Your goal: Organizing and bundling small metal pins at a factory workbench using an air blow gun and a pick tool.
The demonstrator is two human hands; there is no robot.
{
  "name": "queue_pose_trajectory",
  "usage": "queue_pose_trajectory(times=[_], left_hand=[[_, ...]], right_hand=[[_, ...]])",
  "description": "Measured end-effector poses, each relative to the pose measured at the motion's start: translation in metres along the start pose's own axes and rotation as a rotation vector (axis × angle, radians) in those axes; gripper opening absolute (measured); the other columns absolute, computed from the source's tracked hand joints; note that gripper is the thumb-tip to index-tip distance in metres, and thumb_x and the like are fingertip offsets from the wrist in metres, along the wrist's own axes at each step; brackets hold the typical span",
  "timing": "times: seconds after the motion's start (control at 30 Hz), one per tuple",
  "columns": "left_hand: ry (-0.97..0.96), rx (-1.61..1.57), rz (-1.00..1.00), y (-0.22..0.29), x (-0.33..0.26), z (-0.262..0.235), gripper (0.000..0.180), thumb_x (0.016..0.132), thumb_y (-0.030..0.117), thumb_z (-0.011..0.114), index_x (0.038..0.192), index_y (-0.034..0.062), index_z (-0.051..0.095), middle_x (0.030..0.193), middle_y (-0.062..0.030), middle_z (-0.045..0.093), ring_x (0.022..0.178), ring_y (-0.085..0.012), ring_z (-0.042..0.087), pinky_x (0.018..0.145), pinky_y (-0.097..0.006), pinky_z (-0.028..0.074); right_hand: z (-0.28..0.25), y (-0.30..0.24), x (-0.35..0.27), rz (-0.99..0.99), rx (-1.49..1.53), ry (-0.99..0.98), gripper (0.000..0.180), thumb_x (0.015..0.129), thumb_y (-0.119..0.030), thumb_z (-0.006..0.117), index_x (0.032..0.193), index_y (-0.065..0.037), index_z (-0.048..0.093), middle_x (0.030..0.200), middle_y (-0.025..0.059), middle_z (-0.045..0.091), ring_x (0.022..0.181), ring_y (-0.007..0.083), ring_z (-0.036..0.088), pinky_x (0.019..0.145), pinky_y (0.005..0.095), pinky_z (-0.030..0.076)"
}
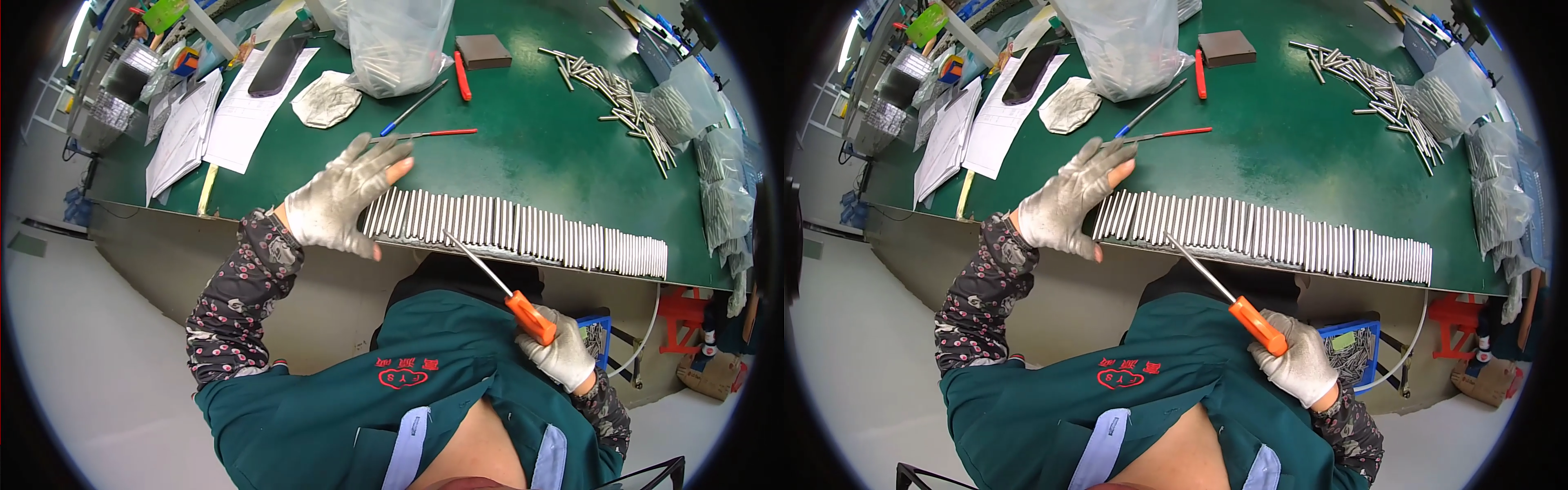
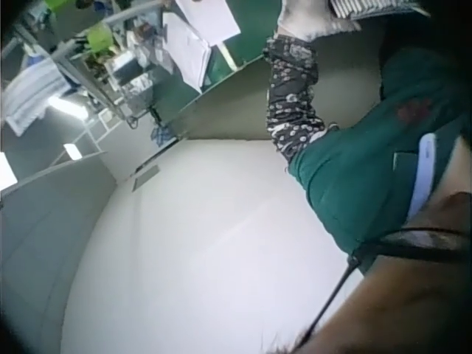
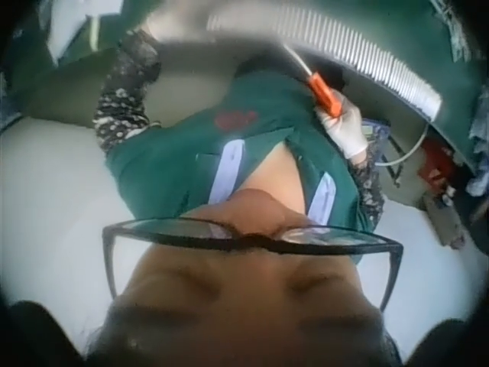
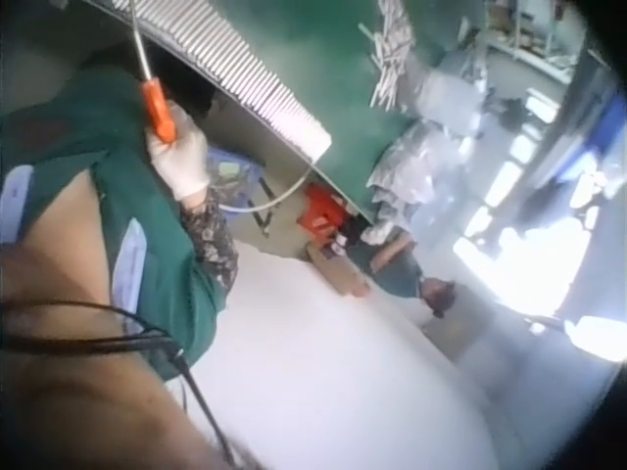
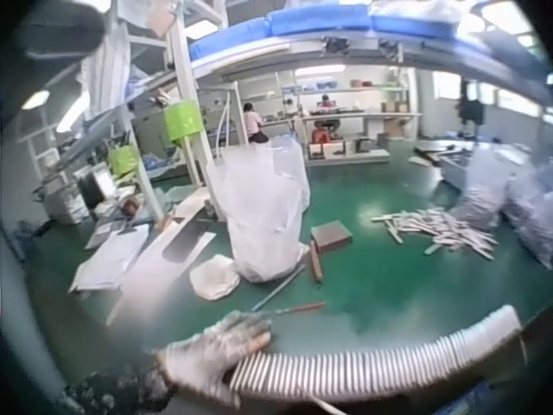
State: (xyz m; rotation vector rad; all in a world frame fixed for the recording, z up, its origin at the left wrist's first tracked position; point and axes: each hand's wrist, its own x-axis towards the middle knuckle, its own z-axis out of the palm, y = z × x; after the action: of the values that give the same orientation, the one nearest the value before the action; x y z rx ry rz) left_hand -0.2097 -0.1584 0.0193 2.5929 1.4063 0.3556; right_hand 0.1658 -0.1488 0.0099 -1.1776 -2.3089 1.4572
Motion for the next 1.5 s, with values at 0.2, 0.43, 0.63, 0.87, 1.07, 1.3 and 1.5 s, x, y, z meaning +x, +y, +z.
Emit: queue_pose_trajectory(times=[0.2,0.43,0.63,0.87,1.07,1.3,1.5], left_hand=[[-0.052,0.082,-0.059,0.009,-0.006,0.021,0.11,0.06,0.07,0.058,0.14,0.0053,0.021,0.142,-0.0213,0.026,0.134,-0.0363,0.022,0.11,-0.048,0.013],[-0.054,0.056,0.004,0.013,0.008,0.027,0.097,0.068,0.063,0.058,0.139,0.0067,0.023,0.141,-0.018,0.031,0.132,-0.0342,0.026,0.11,-0.048,0.016],[-0.052,0.023,0.0,0.015,0.009,0.024,0.097,0.066,0.058,0.063,0.139,0.0077,0.024,0.14,-0.0176,0.031,0.132,-0.0357,0.026,0.11,-0.049,0.017],[-0.069,0.017,-0.016,0.015,0.01,0.023,0.1,0.062,0.055,0.067,0.139,0.0082,0.024,0.141,-0.0181,0.03,0.132,-0.0366,0.026,0.109,-0.048,0.018],[-0.07,0.01,-0.011,0.015,0.009,0.024,0.1,0.063,0.056,0.067,0.14,0.0094,0.023,0.14,-0.0182,0.031,0.132,-0.0364,0.025,0.109,-0.048,0.018],[-0.115,0.029,-0.005,0.015,0.011,0.021,0.097,0.071,0.069,0.051,0.14,0.0075,0.023,0.14,-0.0205,0.031,0.132,-0.0369,0.027,0.109,-0.048,0.016],[-0.113,0.083,-0.029,0.025,0.03,0.007,0.1,0.07,0.076,0.045,0.14,0.0072,0.024,0.14,-0.0216,0.03,0.132,-0.0393,0.024,0.109,-0.052,0.007]], right_hand=[[0.013,-0.006,0.013,-0.169,-0.026,-0.055,0.022,0.069,-0.007,0.063,0.089,-0.001,0.059,0.085,0.0155,0.061,0.076,0.0343,0.059,0.069,0.0357,0.049],[0.018,-0.009,0.021,-0.177,-0.08,0.012,0.021,0.07,-0.009,0.06,0.091,-0.002,0.061,0.08,0.0161,0.061,0.073,0.0354,0.06,0.065,0.0361,0.05],[0.019,-0.011,0.023,-0.171,-0.019,0.04,0.02,0.072,-0.009,0.059,0.09,-0.003,0.061,0.081,0.016,0.062,0.072,0.0353,0.06,0.064,0.0359,0.051],[0.016,-0.01,0.021,-0.118,-0.1,0.029,0.021,0.072,-0.012,0.06,0.091,-0.003,0.061,0.083,0.0159,0.062,0.074,0.035,0.06,0.066,0.0372,0.051],[0.008,-0.002,0.009,-0.086,-0.068,0.069,0.023,0.07,-0.009,0.062,0.092,-0.004,0.062,0.081,0.0157,0.062,0.074,0.0347,0.06,0.066,0.0367,0.05],[-0.008,0.014,-0.019,0.037,0.062,0.004,0.025,0.071,-0.007,0.063,0.095,0.0,0.06,0.088,0.0152,0.062,0.076,0.0325,0.061,0.07,0.0321,0.049],[-0.021,0.03,-0.047,0.105,0.155,0.117,0.03,0.073,-0.008,0.064,0.101,0.001,0.059,0.092,0.017,0.062,0.076,0.0288,0.062,0.072,0.0321,0.049]])
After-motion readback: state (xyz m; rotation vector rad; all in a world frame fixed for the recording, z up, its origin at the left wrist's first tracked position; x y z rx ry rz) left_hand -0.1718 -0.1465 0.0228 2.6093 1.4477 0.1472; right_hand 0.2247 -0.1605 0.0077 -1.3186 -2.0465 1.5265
